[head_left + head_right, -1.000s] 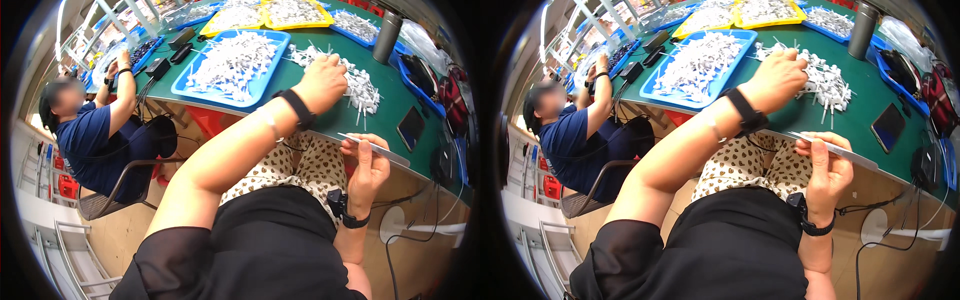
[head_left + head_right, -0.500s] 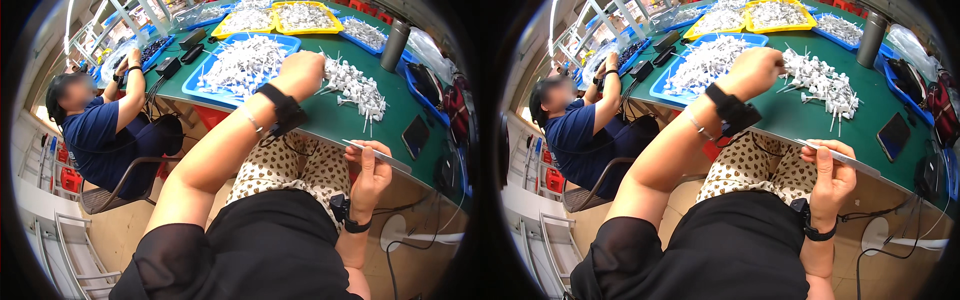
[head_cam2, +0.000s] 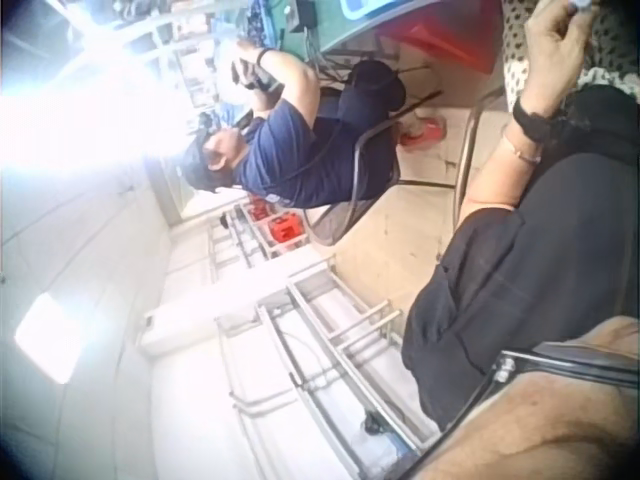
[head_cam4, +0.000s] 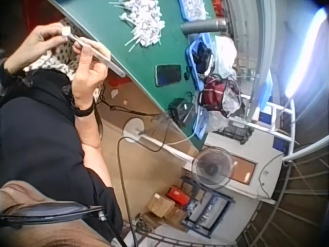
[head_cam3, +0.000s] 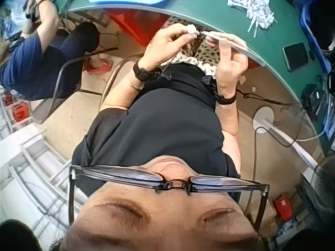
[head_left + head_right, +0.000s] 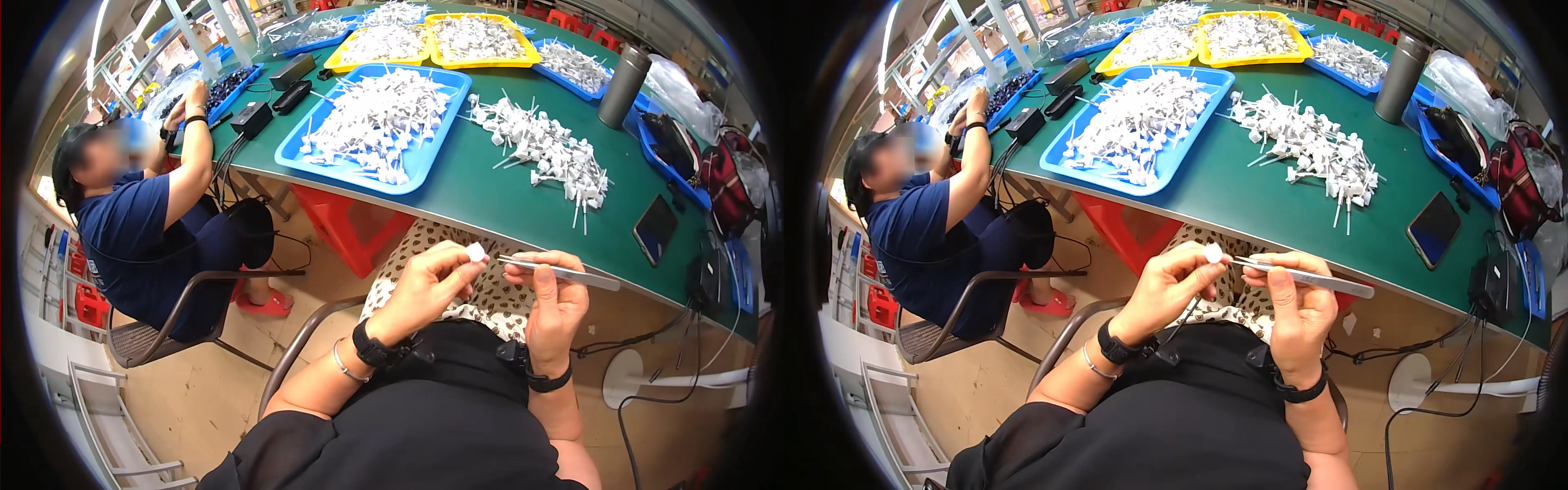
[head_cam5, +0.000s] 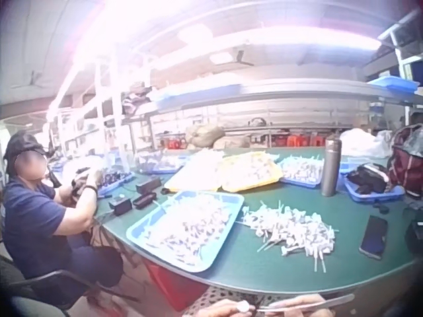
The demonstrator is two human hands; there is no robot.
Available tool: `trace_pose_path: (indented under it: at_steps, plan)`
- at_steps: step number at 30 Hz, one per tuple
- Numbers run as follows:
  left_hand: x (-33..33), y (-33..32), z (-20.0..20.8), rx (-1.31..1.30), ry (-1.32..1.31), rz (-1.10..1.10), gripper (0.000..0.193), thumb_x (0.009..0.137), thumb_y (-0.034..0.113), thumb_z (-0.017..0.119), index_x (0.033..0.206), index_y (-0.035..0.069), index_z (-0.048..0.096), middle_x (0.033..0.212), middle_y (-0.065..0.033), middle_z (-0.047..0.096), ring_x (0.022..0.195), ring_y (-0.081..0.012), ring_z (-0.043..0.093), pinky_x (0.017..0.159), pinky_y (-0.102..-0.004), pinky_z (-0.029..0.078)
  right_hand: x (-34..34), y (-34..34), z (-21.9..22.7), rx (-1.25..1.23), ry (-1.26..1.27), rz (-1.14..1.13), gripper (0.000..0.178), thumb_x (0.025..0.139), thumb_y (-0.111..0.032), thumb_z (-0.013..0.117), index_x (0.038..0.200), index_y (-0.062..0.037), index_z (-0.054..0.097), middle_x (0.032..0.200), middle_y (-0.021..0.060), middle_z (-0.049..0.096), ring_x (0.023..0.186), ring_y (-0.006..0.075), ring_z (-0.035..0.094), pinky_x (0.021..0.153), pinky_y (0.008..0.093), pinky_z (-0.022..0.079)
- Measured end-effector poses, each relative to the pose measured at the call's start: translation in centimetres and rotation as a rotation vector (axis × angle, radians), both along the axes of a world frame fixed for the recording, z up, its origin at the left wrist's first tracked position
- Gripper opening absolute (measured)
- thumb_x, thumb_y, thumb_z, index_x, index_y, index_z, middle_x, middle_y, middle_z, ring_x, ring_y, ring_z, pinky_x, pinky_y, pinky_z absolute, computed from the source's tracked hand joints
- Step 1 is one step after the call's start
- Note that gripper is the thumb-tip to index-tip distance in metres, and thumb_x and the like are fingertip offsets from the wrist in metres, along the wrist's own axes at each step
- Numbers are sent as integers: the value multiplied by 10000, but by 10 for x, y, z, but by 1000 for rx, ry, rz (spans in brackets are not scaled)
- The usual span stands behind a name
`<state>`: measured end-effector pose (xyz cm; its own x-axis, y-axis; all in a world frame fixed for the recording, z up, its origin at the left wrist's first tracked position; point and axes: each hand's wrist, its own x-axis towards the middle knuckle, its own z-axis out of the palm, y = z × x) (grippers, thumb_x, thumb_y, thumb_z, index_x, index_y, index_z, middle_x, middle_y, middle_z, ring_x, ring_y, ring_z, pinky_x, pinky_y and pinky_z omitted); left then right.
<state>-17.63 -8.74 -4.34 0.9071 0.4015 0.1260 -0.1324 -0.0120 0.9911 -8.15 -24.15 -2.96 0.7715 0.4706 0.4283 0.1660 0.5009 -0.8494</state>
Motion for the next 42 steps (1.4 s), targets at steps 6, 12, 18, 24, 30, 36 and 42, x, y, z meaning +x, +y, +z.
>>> trace_pose_path:
  at_steps: [6,12,18,24,30,36,42]
  plan:
    - [-10,-5,-18,-77,-26,15,136,956,65,678,1055,-24,703,897,-21,615,694,-71,632,611,-224,511,-11,6,-8,-89,-49,14,149,1015,-46,567,1126,55,571,1057,160,684,929,200,706,850,313,592]
    - [-11,-7,-25,61,-84,72,133,954,23,648,1070,-16,701,896,-51,639,721,-111,656,638,-255,526,-13,9,-15,-160,-174,-21,127,999,-13,582,1099,64,593,1052,148,688,920,192,711,841,292,586]
    - [-12,-5,-27,166,-81,70,140,964,11,629,1083,-19,697,936,-69,650,764,-128,666,676,-263,550,-13,12,-16,-198,-238,-46,110,1001,-4,574,1077,69,606,1052,144,691,908,191,716,818,288,590]
    - [-11,-7,-32,231,-136,105,149,943,1,651,1083,-4,701,927,-83,665,748,-152,662,663,-277,541,-12,13,-21,-237,-305,-74,106,995,6,579,1067,79,606,1038,154,693,878,200,723,794,291,600]
    - [-11,-7,-33,242,-141,119,153,932,-1,660,1078,4,705,906,-84,667,730,-167,655,647,-293,529,-13,14,-20,-210,-272,-63,110,993,4,583,1067,81,608,1014,151,701,879,202,723,786,290,598]
    - [-11,-7,-32,261,-142,119,162,925,-11,661,1079,9,705,905,-86,671,733,-176,657,653,-299,532,-11,13,-20,-247,-307,-53,105,994,1,583,1060,79,607,1026,152,698,886,200,723,794,288,599]
    - [-12,-6,-33,281,-141,111,175,920,-21,659,1085,16,704,908,-89,673,738,-182,661,658,-302,536,-13,14,-19,-238,-262,-62,104,998,-2,579,1068,73,599,1006,148,705,892,195,725,796,286,600]
